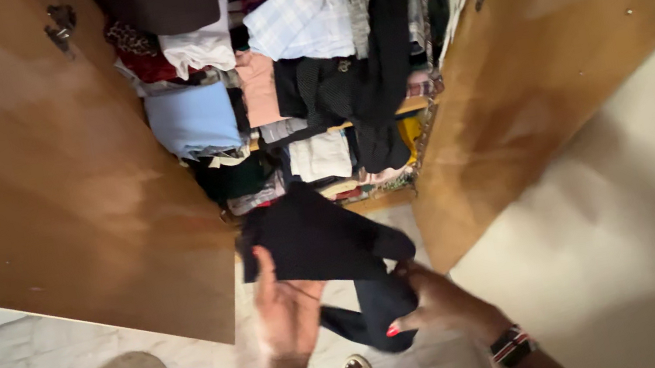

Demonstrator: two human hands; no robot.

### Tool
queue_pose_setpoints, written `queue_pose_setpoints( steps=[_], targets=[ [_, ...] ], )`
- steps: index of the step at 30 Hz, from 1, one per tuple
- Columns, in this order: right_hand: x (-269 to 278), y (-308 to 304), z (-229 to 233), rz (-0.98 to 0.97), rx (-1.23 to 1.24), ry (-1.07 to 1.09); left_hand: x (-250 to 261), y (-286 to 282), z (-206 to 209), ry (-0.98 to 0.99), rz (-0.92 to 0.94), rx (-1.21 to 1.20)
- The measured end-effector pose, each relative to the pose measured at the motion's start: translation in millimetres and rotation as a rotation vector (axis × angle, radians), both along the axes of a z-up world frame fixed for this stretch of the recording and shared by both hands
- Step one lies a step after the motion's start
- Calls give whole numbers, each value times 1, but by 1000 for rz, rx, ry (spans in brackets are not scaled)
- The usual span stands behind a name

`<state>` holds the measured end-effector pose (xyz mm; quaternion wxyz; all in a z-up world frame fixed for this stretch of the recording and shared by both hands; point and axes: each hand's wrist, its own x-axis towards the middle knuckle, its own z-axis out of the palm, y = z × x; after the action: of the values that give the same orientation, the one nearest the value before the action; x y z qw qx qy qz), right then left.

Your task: The person picks up clothing items one at a time from a closet, displays each item including an orange shirt, a patterned towel, and a dark top, and then places them onto a bed.

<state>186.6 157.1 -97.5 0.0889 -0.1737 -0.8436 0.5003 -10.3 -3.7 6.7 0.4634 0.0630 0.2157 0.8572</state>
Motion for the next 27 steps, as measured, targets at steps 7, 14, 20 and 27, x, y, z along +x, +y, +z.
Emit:
queue_pose_setpoints(
  steps=[7, 14, 20, 27],
  targets=[
    [68, 29, 0, -353, -294, -183, 15, -14, -6, 75, 87, 55],
    [111, 12, 40, -577, -1056, 66, 30, -17, -17, 76, 152, 39],
    [145, 8, -15, -190, -730, -358, 65, -17, -22, -40, 52, 118],
    [185, 11, -94, -358, -778, -180, 82, -15, -22, 31, 85, 44]
  ],
)
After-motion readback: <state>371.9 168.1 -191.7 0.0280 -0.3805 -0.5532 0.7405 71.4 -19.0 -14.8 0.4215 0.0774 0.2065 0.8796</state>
